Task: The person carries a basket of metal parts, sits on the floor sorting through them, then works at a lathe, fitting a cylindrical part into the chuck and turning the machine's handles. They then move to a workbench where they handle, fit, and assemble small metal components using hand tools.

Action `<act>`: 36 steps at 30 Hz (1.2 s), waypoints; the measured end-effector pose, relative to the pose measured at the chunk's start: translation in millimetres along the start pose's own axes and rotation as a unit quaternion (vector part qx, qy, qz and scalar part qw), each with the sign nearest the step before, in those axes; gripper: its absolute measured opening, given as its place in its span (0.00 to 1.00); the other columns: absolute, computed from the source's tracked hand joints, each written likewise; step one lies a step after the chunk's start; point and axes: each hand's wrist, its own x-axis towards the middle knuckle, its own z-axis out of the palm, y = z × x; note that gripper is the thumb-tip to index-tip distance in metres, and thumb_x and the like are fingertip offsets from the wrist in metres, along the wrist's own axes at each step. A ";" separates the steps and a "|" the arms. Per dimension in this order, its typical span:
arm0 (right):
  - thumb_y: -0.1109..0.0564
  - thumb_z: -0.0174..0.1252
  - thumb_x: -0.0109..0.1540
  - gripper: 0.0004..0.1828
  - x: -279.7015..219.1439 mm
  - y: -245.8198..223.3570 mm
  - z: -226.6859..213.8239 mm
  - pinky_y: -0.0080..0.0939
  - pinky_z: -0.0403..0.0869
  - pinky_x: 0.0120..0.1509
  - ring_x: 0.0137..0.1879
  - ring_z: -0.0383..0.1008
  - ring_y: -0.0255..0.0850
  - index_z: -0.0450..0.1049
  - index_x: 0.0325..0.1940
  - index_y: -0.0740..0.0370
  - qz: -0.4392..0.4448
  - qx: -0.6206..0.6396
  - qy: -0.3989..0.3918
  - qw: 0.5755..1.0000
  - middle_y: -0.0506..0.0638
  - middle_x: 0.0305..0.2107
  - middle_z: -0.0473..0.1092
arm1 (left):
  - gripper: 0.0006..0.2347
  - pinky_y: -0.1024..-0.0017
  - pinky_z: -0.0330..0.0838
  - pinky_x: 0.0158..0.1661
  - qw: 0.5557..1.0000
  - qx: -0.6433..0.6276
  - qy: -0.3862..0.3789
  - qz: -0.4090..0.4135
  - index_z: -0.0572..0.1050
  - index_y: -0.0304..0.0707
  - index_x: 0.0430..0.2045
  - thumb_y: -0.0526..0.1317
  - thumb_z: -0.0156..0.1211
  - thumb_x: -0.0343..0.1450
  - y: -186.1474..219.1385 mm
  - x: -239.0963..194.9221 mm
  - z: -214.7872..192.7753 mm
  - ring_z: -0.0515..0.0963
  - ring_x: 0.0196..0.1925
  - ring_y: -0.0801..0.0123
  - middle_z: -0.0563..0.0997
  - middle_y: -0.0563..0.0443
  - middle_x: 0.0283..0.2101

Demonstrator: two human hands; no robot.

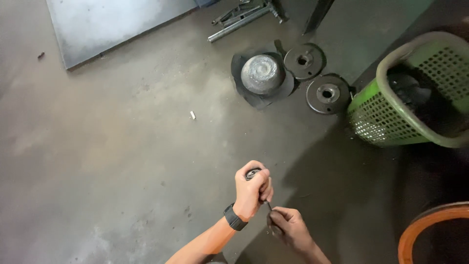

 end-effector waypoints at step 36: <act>0.48 0.64 0.62 0.16 -14.8 24.7 0.3 0.33 0.56 0.24 0.19 0.58 0.32 0.72 0.33 0.63 -0.017 0.152 -0.120 0.981 0.50 0.22 0.68 | 0.05 0.73 0.65 0.25 0.962 0.040 -0.272 0.003 0.70 0.30 0.28 0.30 0.59 0.72 18.7 -34.4 1.9 0.69 0.22 0.74 0.73 0.53 0.22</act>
